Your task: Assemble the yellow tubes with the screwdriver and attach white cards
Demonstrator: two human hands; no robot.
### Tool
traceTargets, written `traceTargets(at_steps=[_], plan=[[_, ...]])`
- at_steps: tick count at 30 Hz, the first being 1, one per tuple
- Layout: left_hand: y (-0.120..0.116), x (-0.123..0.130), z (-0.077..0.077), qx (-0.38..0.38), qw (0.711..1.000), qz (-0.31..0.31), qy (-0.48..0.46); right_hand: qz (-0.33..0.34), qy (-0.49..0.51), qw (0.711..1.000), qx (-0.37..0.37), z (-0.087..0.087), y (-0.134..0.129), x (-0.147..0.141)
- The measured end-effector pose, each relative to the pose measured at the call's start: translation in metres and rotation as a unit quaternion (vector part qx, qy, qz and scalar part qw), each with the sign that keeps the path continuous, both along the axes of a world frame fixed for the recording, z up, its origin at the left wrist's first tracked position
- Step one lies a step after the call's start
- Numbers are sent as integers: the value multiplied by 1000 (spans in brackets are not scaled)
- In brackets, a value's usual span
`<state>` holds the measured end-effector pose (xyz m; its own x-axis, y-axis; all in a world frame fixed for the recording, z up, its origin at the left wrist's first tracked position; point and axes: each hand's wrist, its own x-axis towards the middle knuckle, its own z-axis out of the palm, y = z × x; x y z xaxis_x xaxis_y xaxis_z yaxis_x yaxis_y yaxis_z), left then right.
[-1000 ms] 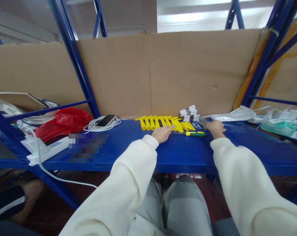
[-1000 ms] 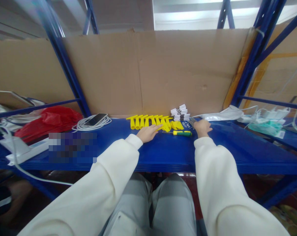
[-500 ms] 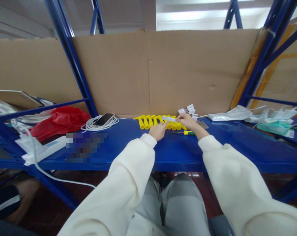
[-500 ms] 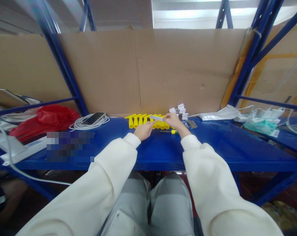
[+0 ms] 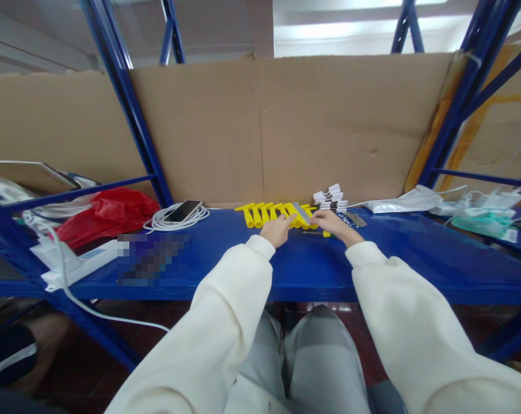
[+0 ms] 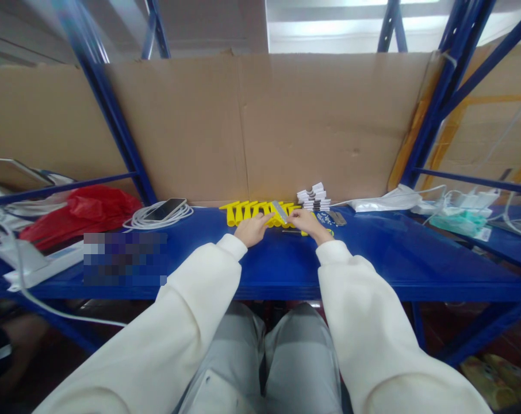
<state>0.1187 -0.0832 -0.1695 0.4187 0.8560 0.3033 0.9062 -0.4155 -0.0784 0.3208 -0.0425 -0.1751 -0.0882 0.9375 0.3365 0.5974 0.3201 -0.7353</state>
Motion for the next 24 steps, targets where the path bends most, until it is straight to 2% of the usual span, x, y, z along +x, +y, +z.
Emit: traceTargets(at_steps=[10,18,24], plan=[[-1,1,1,6,1000,-11,-5,-11,27,999,-13,1,-7,-3],[1,1,-2,17,999,-37,-2,-17,53,998,-33,-4,-3,-4],[0,1,-1,23,998,-53,16,1,83,995,-63,2,-13,-8]])
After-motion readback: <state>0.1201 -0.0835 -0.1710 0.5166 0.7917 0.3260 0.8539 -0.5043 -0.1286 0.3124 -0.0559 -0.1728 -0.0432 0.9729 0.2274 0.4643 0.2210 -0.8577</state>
